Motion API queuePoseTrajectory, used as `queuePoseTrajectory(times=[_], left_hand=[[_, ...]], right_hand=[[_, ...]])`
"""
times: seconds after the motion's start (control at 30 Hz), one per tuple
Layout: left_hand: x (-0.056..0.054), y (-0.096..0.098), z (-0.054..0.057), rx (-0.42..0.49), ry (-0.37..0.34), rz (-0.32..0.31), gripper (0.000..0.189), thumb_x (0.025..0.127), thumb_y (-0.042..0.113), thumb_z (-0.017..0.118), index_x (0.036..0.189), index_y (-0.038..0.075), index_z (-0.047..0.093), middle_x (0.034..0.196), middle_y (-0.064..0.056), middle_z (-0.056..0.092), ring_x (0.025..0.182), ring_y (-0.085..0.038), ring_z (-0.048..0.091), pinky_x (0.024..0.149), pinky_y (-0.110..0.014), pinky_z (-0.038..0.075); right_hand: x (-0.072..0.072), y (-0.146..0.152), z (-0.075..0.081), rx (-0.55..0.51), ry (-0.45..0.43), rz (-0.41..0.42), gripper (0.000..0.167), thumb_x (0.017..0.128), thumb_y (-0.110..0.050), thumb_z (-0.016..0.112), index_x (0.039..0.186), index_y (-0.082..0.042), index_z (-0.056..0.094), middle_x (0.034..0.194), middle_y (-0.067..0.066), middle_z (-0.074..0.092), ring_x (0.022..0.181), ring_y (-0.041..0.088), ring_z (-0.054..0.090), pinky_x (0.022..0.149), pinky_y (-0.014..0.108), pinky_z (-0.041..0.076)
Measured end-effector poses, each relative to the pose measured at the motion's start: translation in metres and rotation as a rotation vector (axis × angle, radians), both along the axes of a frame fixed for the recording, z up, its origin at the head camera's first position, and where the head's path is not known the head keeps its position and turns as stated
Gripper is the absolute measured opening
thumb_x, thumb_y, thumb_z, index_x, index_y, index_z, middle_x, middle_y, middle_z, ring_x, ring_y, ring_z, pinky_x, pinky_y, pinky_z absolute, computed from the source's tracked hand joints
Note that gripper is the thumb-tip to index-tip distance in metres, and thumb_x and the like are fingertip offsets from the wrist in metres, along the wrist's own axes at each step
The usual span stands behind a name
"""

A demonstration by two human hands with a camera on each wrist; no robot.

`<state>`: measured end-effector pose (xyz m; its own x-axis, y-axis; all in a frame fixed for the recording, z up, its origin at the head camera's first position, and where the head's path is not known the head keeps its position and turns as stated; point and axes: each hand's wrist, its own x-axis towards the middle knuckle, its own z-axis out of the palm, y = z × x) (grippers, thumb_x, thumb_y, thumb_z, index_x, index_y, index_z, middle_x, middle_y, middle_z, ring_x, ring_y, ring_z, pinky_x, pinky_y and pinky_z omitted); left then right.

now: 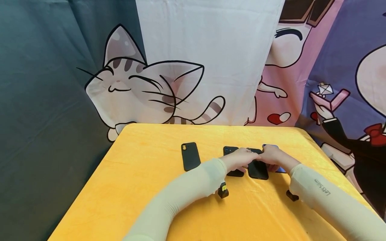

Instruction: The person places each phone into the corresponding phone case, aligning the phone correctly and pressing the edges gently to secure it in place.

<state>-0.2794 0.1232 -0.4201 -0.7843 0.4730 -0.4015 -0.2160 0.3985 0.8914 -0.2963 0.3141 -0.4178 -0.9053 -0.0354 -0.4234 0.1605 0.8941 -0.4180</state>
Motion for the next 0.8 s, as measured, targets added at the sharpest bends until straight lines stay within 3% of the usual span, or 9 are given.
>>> queuePoseTrajectory(times=[0.13, 0.27, 0.4, 0.5, 0.57, 0.7, 0.8], left_hand=[[-0.002, -0.009, 0.003, 0.044, -0.026, -0.029, 0.069, 0.096, 0.046, 0.069, 0.155, 0.019, 0.046, 0.150, -0.012, 0.056, 0.113, -0.037, 0.070, 0.094, -0.052, 0.060], [-0.003, -0.024, 0.008, 0.076, -0.027, -0.071, 0.066, 0.099, 0.044, 0.065, 0.157, 0.020, 0.042, 0.134, -0.017, 0.068, 0.106, -0.034, 0.074, 0.089, -0.052, 0.061], [-0.006, -0.047, 0.011, 0.089, 0.002, -0.097, 0.050, 0.101, 0.044, 0.062, 0.143, 0.019, 0.055, 0.112, -0.014, 0.077, 0.094, -0.030, 0.078, 0.073, -0.043, 0.062], [-0.010, -0.067, 0.013, 0.086, 0.038, -0.081, 0.037, 0.100, 0.043, 0.063, 0.127, 0.017, 0.062, 0.097, -0.011, 0.079, 0.079, -0.025, 0.077, 0.060, -0.035, 0.058], [-0.012, -0.083, 0.015, 0.082, 0.066, -0.063, 0.036, 0.100, 0.042, 0.062, 0.125, 0.016, 0.064, 0.093, -0.008, 0.079, 0.077, -0.025, 0.077, 0.057, -0.033, 0.057], [-0.019, -0.119, 0.021, 0.084, 0.106, 0.008, 0.040, 0.101, 0.041, 0.061, 0.130, 0.014, 0.063, 0.100, -0.009, 0.078, 0.090, -0.031, 0.076, 0.065, -0.036, 0.060], [-0.025, -0.148, 0.023, 0.091, 0.118, 0.071, 0.042, 0.103, 0.041, 0.058, 0.135, 0.014, 0.059, 0.116, -0.013, 0.075, 0.108, -0.037, 0.072, 0.083, -0.047, 0.061]], right_hand=[[-0.002, 0.000, 0.007, -0.031, -0.001, 0.006, 0.054, 0.097, -0.037, 0.062, 0.124, 0.009, 0.054, 0.074, 0.015, 0.067, 0.058, 0.025, 0.069, 0.057, 0.038, 0.062], [-0.005, -0.003, 0.020, -0.129, 0.015, 0.017, 0.049, 0.099, -0.034, 0.058, 0.124, 0.007, 0.060, 0.077, 0.014, 0.070, 0.056, 0.020, 0.067, 0.058, 0.038, 0.062], [-0.008, -0.008, 0.037, -0.248, 0.039, 0.071, 0.056, 0.100, -0.035, 0.059, 0.141, 0.004, 0.055, 0.089, 0.015, 0.072, 0.064, 0.022, 0.071, 0.063, 0.039, 0.063], [-0.010, -0.014, 0.050, -0.334, 0.065, 0.119, 0.061, 0.101, -0.037, 0.061, 0.147, 0.002, 0.049, 0.099, 0.016, 0.071, 0.075, 0.027, 0.074, 0.067, 0.040, 0.064], [-0.012, -0.020, 0.057, -0.387, 0.082, 0.135, 0.061, 0.102, -0.039, 0.062, 0.148, -0.001, 0.049, 0.105, 0.016, 0.071, 0.083, 0.030, 0.075, 0.072, 0.040, 0.064], [-0.016, -0.037, 0.068, -0.470, 0.101, 0.163, 0.059, 0.103, -0.040, 0.060, 0.147, -0.003, 0.050, 0.116, 0.017, 0.069, 0.097, 0.033, 0.074, 0.084, 0.044, 0.064], [-0.020, -0.054, 0.071, -0.526, 0.108, 0.165, 0.055, 0.104, -0.039, 0.058, 0.146, -0.003, 0.052, 0.117, 0.014, 0.070, 0.103, 0.033, 0.073, 0.088, 0.045, 0.063]])
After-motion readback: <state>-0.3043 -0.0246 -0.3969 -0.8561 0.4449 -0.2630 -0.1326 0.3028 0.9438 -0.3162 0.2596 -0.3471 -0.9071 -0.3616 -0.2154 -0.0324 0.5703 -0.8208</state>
